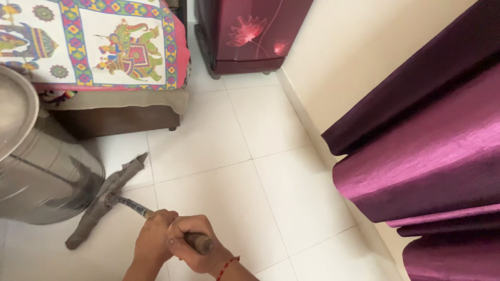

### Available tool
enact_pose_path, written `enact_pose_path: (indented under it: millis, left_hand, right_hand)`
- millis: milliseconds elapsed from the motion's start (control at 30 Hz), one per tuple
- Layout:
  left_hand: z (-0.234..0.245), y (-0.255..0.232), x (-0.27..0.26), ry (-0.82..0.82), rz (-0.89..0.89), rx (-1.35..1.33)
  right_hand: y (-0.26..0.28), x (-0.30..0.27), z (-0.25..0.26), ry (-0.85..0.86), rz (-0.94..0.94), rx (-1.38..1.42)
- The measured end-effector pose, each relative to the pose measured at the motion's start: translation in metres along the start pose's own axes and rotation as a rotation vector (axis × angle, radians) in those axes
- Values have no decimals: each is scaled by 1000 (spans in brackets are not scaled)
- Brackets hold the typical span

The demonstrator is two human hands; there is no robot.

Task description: The person mops the floor in a room using a mop, sliding it back and forth across the tiles and around furniture like a bed, refrigerator, and cabinet.

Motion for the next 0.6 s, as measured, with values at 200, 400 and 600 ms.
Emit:
enact_pose_path:
  millis: [200,400,600]
  left_hand:
    - [-58,-44,-31,-113,-75,-135]
    - [-176,-181,-66,-66,-328,-54]
    - [-329,-354,-139,213,-299,17]
  right_hand:
    - [6,-62,46,-51,-63,-91]
    - [13,-193,181,-237,-123,-77]
    - [63,-400,317,-494,-135,-118]
Point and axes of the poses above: each hand's wrist, its own x-axis towards the middle knuckle, its own z-axis out of the back of the hand, y = z × x, the point moved 4 cm from there along x, towards the middle knuckle, and after that the axes turned 8 degrees about -x, right-handed, at the moved point
